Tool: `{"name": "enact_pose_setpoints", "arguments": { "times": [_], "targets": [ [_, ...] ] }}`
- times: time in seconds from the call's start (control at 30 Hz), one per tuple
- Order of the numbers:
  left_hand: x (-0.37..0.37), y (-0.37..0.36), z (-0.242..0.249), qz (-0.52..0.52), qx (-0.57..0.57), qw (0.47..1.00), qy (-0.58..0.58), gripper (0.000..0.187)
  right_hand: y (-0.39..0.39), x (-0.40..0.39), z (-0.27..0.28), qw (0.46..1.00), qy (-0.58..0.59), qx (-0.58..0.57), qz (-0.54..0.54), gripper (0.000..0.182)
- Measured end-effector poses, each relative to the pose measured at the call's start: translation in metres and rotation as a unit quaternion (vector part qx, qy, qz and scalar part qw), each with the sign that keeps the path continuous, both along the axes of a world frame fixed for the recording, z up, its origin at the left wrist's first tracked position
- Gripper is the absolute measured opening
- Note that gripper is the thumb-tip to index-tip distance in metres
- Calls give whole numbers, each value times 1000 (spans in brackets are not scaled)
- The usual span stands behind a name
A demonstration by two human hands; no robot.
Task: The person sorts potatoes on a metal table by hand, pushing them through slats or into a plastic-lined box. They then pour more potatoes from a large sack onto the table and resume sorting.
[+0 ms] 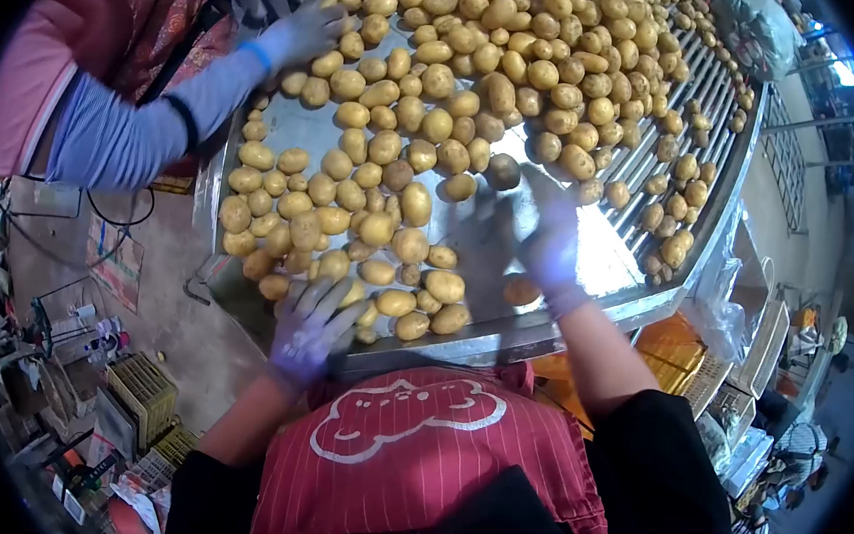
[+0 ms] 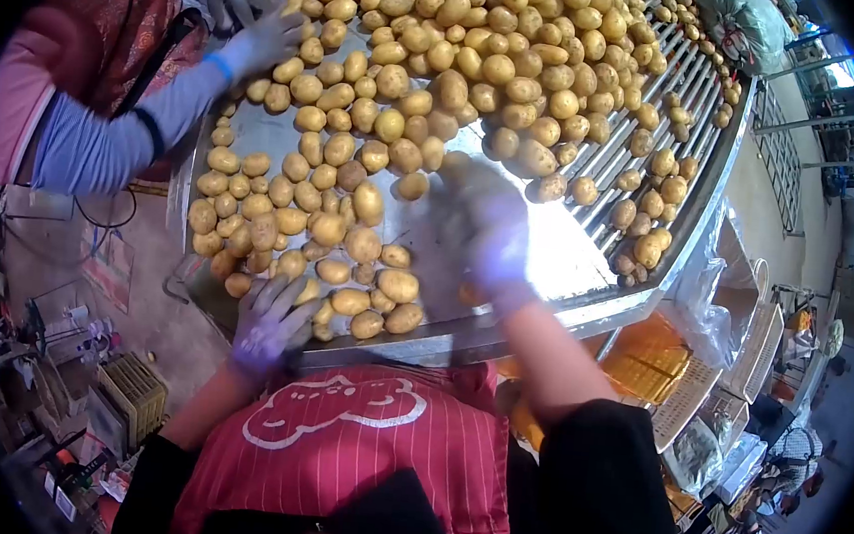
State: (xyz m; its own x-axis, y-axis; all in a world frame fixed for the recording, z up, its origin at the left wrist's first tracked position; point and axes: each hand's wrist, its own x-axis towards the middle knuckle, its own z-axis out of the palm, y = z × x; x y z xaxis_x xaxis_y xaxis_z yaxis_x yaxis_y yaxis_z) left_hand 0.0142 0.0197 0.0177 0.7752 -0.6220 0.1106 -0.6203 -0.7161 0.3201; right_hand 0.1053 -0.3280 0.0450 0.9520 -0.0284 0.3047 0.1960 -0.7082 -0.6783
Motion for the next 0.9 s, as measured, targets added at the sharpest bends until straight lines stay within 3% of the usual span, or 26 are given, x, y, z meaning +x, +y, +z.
{"name": "enact_pose_setpoints", "arguments": {
  "times": [0.03,0.07,0.1,0.13,0.2,0.27,0.3,0.33,0.37,0.4,0.43,0.47,0.5,0.57,0.63,0.67,0.7,0.73,0.77,0.8,0.83,0.87,0.9],
  "targets": [
    [-6,5,2,-7,13,1000,-17,52,-45,20,-17,987,-113,-95,-62,50],
    [-5,3,1,-8,15,1000,-17,52,-55,33,-2,914,-30,-345,-210,55],
    [-3,1,-1,10,-24,999,-37,49,-76,45,-11,931,143,-280,-186,56],
    [4,-3,10,30,-59,996,-57,45,-75,50,-29,926,199,-263,-183,57],
    [37,-27,44,77,-53,996,4,45,-59,26,-47,961,139,-214,-104,56],
    [61,-54,26,101,-143,982,-72,50,-28,-9,-36,984,120,-133,-5,58],
    [68,-70,28,99,-135,985,-29,50,-21,-23,-18,987,119,-91,50,63],
    [69,-83,29,103,-127,986,14,51,-25,-43,-7,988,35,-128,74,60],
    [64,-87,14,22,-103,987,119,53,-57,-59,-9,983,-27,-147,103,61],
    [43,-87,15,-35,-45,998,17,50,-87,-77,-1,988,-28,-152,17,61],
    [23,-82,-8,-31,-70,997,17,44,-148,-83,-10,988,-106,-87,-70,63],
    [13,-71,-5,-15,-72,997,38,41,-187,-83,26,984,-50,39,-166,65],
    [7,-62,-3,-9,-79,995,59,38,-246,-72,51,947,-122,-200,-221,69],
    [-1,-27,4,-9,-83,996,40,36,-327,-78,64,821,38,-341,-456,64],
    [-8,12,5,-36,-96,993,51,28,-411,-86,32,918,-4,-44,-393,61],
    [-10,23,11,-4,-69,994,88,29,-302,-73,62,897,60,-296,-323,59],
    [-13,36,18,25,-37,991,127,29,-264,-67,52,944,52,-283,-161,59],
    [-8,51,14,39,-42,996,70,31,-211,-69,26,970,82,-188,-131,57],
    [4,61,8,57,-50,997,9,33,-196,-71,-9,932,192,-302,-65,54],
    [25,59,14,118,-35,992,-14,35,-138,-80,-36,966,205,-151,-42,52],
    [50,55,20,180,-22,983,-39,37,-58,-81,-28,954,298,23,39,50],
    [76,50,12,196,-37,976,-84,38,3,-78,-21,951,248,-166,78,42],
    [96,42,5,210,-51,968,-129,40,47,-86,-14,959,255,-104,69,34]
  ]
}}
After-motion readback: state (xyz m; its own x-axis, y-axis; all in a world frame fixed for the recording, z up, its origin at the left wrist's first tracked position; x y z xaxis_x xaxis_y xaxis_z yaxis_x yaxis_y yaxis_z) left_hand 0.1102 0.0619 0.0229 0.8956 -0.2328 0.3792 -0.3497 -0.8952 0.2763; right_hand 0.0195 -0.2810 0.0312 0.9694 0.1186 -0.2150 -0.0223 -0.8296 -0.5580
